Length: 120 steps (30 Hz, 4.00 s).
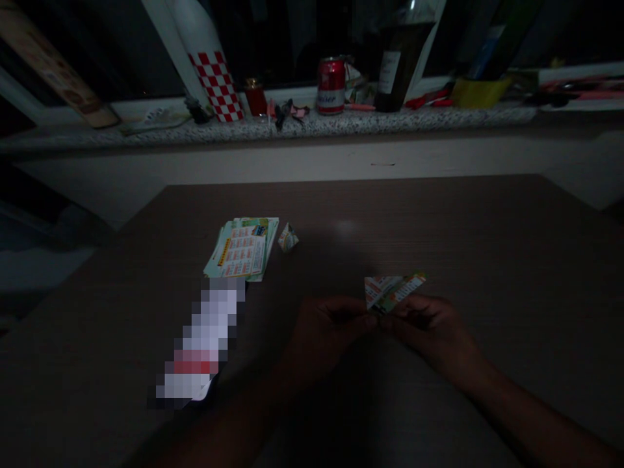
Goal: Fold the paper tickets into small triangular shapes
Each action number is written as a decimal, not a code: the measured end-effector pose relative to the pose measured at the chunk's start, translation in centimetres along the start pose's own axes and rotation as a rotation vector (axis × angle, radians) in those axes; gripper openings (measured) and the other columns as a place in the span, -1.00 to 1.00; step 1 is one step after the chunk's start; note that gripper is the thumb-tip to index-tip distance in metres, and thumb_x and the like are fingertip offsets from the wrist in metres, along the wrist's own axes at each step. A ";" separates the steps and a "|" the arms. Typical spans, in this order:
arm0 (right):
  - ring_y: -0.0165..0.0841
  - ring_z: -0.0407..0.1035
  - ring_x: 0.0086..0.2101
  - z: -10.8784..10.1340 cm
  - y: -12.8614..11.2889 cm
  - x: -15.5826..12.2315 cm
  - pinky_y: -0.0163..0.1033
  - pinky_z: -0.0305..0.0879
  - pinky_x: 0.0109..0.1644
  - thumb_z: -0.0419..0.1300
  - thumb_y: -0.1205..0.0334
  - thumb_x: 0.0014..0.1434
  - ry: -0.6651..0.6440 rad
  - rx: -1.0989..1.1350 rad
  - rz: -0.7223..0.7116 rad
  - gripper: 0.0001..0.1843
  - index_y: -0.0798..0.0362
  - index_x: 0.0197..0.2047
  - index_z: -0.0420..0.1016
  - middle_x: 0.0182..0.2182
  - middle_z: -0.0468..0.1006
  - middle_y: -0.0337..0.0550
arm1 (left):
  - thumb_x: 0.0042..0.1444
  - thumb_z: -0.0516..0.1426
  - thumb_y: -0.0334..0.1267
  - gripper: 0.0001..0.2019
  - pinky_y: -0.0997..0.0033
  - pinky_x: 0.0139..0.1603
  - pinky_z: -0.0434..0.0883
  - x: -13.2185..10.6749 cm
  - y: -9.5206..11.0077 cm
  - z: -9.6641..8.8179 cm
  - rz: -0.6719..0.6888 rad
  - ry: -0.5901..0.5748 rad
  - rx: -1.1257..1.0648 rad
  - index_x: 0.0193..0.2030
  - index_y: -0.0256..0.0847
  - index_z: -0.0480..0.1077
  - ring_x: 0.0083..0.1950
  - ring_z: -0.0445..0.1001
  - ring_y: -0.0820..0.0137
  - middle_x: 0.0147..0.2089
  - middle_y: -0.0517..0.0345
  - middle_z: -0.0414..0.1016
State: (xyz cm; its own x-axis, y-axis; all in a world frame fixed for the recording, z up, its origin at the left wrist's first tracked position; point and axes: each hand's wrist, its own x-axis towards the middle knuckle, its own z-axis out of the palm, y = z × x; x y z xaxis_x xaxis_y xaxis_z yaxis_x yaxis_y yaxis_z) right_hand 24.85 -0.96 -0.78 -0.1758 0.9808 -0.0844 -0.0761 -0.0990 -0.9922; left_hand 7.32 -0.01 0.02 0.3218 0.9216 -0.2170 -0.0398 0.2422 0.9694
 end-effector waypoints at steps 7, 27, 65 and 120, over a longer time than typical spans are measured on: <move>-0.45 0.32 -0.56 -0.7 0.2 0.2 -0.35 0.26 -0.46 0.37 0.26 -0.07 0.051 0.024 0.035 -0.87 0.06 -0.56 0.52 -0.61 0.50 -0.26 | -0.07 0.32 -0.27 -0.87 0.43 -0.24 0.38 0.1 -0.1 0.1 -0.057 0.043 0.038 -0.33 -0.23 0.58 -0.28 0.52 0.36 -0.33 0.14 0.62; -0.45 0.31 -0.57 0.5 0.0 -0.1 -0.34 0.28 -0.48 0.39 0.24 -0.15 0.075 -0.064 0.034 -0.87 0.04 -0.57 0.51 -0.62 0.49 -0.28 | 0.03 0.21 -0.27 -0.90 0.49 -0.30 0.32 -0.2 -0.3 0.7 0.023 0.011 0.130 -0.34 -0.25 0.48 -0.33 0.43 0.42 -0.38 0.18 0.50; -0.40 0.32 -0.54 -2.5 0.3 0.3 -0.26 0.22 -0.40 0.28 0.26 0.00 0.351 0.070 0.001 -0.83 0.01 -0.59 0.48 -0.63 0.46 -0.26 | 0.06 0.19 -0.29 -0.91 0.52 -0.40 0.21 -0.1 0.0 -0.6 -0.046 -0.185 0.292 -0.35 -0.29 0.44 -0.41 0.31 0.50 -0.42 0.24 0.39; -0.46 0.37 -0.53 -1.0 0.4 -0.4 -0.36 0.28 -0.45 0.40 0.26 -0.04 0.110 0.104 -0.030 -0.92 0.03 -0.44 0.59 -0.55 0.55 -0.24 | 0.18 0.15 -0.42 -0.89 0.28 -0.04 0.32 -0.6 1.6 -1.3 1.179 0.078 1.258 -0.18 -0.18 0.44 -0.16 0.43 0.36 -0.22 0.17 0.56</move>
State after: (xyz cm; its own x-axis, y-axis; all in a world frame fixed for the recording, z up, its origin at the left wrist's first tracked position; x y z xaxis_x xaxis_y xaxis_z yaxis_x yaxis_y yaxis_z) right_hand 25.88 -1.20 -1.20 -0.0637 0.9955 -0.0703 -0.1820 -0.0808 -0.9800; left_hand 5.81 0.24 1.57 0.6206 0.4345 0.6527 0.5161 -0.8531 0.0772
